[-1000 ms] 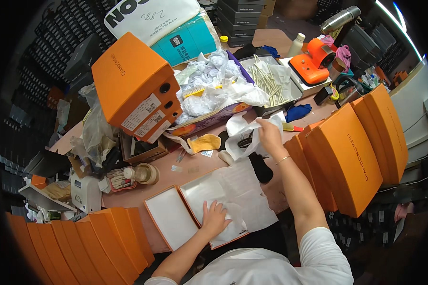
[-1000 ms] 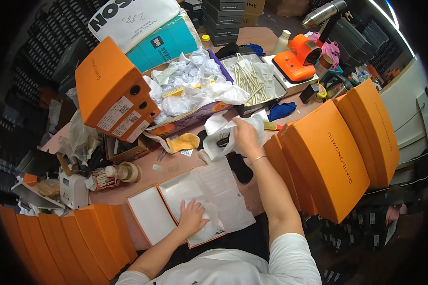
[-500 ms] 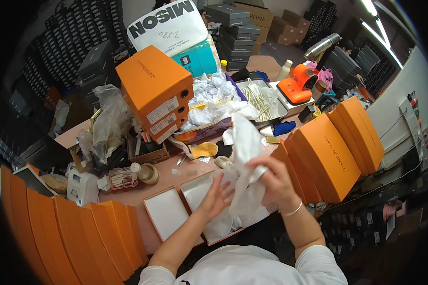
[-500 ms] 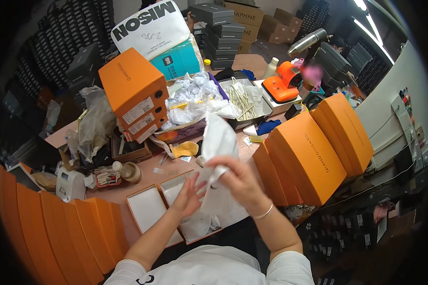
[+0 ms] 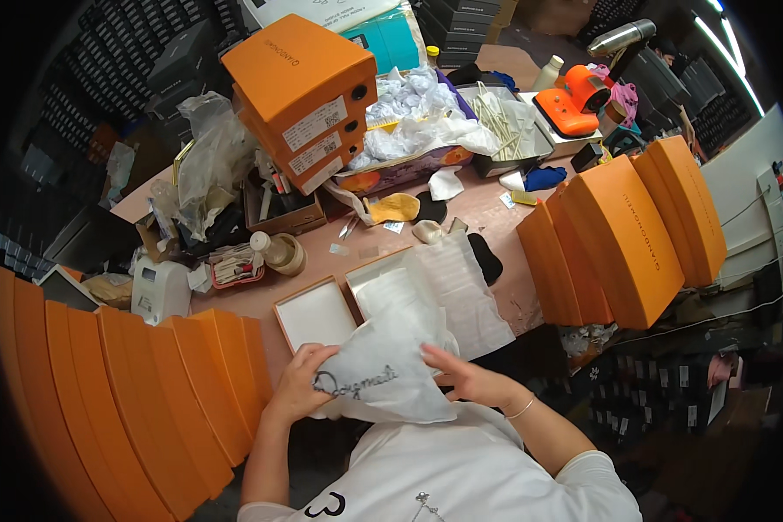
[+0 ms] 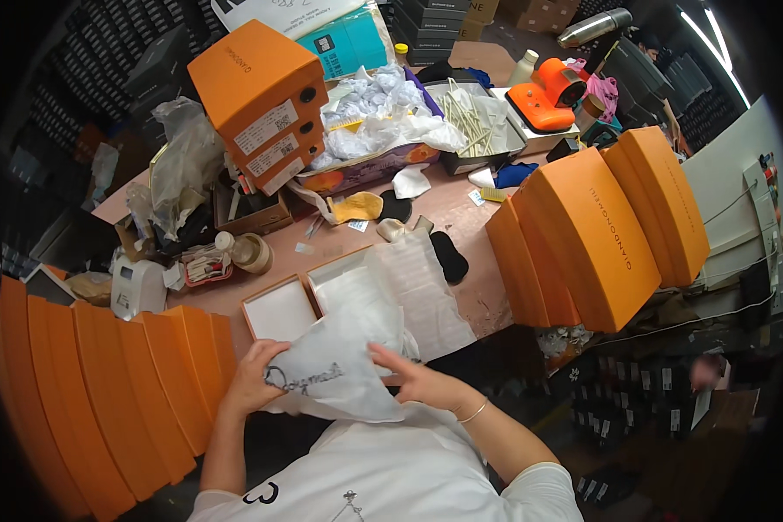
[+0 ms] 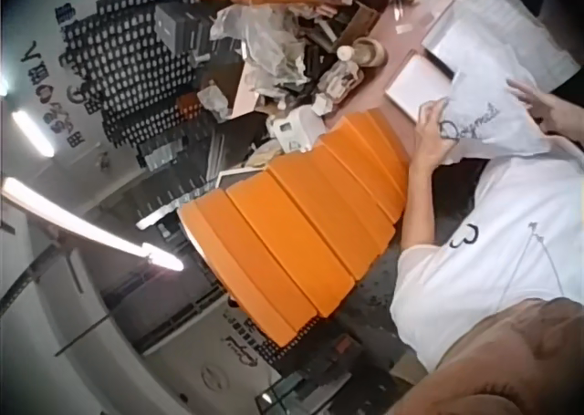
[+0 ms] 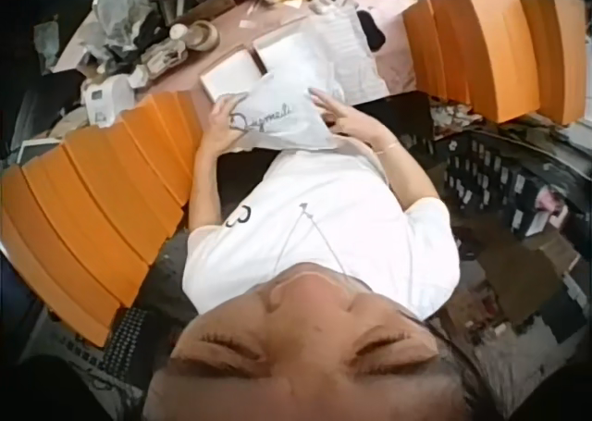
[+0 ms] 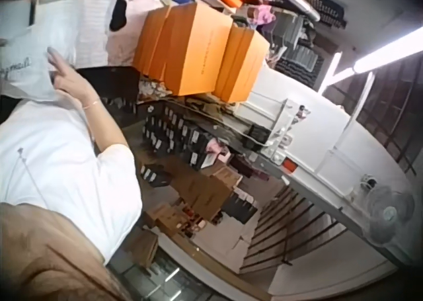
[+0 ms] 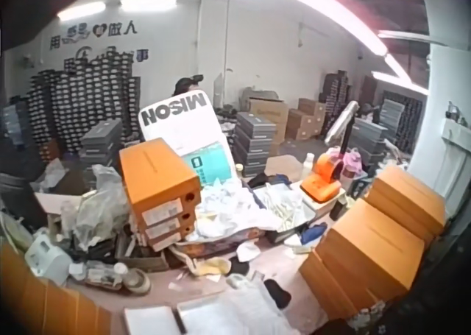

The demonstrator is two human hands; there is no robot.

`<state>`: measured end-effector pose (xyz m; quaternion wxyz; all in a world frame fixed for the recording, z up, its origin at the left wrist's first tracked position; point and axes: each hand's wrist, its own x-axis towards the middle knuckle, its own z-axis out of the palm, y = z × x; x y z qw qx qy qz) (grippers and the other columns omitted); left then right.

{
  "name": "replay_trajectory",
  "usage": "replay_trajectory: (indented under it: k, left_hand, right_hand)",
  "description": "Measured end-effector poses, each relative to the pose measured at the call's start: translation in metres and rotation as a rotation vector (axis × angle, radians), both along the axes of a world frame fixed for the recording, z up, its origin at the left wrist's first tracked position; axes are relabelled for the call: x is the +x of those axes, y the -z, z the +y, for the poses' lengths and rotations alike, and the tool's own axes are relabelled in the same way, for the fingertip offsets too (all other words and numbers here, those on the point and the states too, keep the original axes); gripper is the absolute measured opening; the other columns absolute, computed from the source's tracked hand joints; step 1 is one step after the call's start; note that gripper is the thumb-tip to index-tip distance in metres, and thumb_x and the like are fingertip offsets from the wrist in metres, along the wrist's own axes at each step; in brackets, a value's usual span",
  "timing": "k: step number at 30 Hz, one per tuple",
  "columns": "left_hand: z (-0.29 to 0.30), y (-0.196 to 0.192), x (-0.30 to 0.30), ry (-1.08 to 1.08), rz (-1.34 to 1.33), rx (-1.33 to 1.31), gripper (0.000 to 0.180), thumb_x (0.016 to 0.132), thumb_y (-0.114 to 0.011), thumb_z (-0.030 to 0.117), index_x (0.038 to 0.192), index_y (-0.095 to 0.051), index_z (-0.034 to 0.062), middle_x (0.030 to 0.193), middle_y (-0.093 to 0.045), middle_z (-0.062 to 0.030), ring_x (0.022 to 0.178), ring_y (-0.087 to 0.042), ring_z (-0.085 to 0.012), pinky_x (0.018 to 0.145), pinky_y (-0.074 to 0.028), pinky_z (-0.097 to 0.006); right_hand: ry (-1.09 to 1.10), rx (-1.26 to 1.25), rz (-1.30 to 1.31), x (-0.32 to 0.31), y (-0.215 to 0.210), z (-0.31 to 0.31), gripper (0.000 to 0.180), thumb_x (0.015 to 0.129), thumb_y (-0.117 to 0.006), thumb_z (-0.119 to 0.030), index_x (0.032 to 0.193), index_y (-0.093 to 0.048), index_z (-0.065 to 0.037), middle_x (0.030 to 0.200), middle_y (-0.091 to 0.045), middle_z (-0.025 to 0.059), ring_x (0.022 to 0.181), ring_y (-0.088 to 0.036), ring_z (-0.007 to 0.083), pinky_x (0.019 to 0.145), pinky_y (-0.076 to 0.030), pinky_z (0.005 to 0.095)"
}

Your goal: Packing finished shoes into boxes using protective paper and dust bags.

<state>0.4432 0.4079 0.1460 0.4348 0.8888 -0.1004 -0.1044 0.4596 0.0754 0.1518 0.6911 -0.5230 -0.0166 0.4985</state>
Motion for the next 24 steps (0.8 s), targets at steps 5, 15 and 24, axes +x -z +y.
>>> replay_trajectory:
  k: [5,15,24]
  left_hand:
    - [-0.064,0.01,0.066,-0.313,0.047,-0.583,0.076,0.067,-0.069,-0.005,0.137,-0.041,0.0067,0.119,-0.051,-0.0119,0.105,-0.056,-0.0239,0.091,-0.046,-0.032]
    - [-0.174,0.132,0.054,-0.665,0.542,-1.125,0.058,0.096,-0.054,0.019,0.143,-0.024,0.005,0.139,-0.039,-0.0102,0.131,-0.031,-0.0198,0.11,-0.023,-0.035]
    - [-0.189,0.238,0.078,-0.778,0.616,-0.82,0.035,0.092,-0.054,0.011,0.124,-0.046,-0.0009,0.116,-0.055,-0.0113,0.102,-0.056,-0.0224,0.089,-0.044,-0.034]
  right_hand:
    - [0.117,-0.384,-0.691,-0.019,0.033,0.022,0.06,0.081,-0.061,-0.006,0.138,-0.042,-0.002,0.135,-0.045,0.0197,0.124,-0.046,0.028,0.101,-0.037,0.0342]
    - [0.049,-0.91,-1.157,0.037,0.131,0.038,0.054,0.074,-0.06,0.003,0.127,-0.052,-0.002,0.134,-0.041,0.0278,0.111,-0.051,0.0453,0.093,-0.045,0.0445]
    - [-0.148,-0.802,-1.37,0.027,0.099,0.026,0.044,0.084,-0.058,-0.007,0.127,-0.051,0.0,0.131,-0.047,0.0264,0.116,-0.049,0.0406,0.096,-0.044,0.0447]
